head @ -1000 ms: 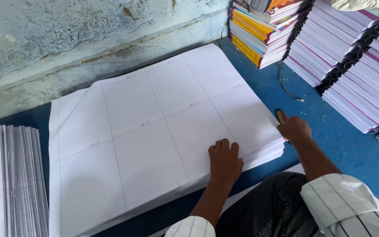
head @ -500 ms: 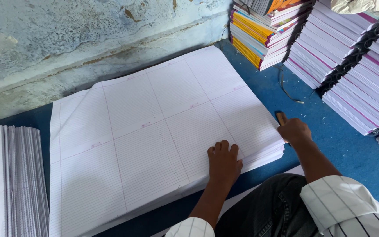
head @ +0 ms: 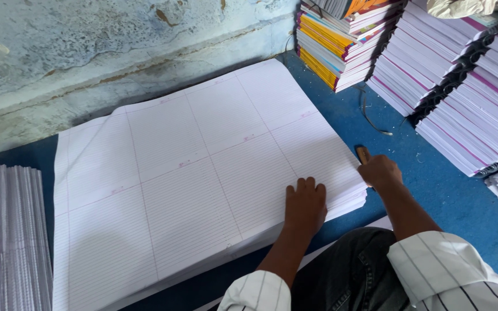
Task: The person folds large sheets of lined paper in half and uses a wooden block to press the crease flat. They repeat this process for multiple sheets, stacking the folded papers to the left.
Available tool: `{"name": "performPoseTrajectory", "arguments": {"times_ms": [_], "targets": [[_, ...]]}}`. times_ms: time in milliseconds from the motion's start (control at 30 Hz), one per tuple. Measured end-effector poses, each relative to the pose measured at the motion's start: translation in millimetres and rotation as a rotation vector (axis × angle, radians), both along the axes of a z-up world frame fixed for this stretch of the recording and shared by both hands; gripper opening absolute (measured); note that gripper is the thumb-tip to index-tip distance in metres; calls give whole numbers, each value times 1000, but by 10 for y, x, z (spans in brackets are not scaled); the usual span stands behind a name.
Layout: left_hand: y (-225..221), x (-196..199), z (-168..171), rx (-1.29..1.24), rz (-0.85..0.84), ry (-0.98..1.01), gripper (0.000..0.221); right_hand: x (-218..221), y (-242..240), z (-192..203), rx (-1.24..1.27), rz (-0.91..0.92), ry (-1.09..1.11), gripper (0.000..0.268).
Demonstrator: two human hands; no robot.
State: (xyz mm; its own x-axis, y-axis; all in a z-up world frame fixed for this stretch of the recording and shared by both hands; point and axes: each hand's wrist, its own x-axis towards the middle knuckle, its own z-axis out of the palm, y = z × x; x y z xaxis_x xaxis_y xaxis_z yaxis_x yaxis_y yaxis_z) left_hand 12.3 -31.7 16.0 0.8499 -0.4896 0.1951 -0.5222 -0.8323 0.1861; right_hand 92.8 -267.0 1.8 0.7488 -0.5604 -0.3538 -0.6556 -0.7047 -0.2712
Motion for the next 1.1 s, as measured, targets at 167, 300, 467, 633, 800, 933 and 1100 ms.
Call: {"name": "performPoseTrajectory", "arguments": {"times_ms": [167,300,467,633,800,933,1100], "targets": [[-227,62,12,-30,-54,-3,27,-18,59,80,-30,-14,12,48],[-323,120,10,-24,-40,-46,25,-40,115,163,-20,-78,33,43],[-385,176,19,-19,-59,-16,25,-96,140,231,13,-86,15,38],[-425,192,16,-43,-73,6,21,-123,233,364,11,-116,7,40],[-452,227,-4,-350,55,149,15,-171,337,564,76,-241,-4,68],[-418,315,31,-399,87,298,18,-190,353,612,74,-274,-123,62],[-395,350,40,-515,120,420,16,-169,264,545,80,-280,-212,64]]}}
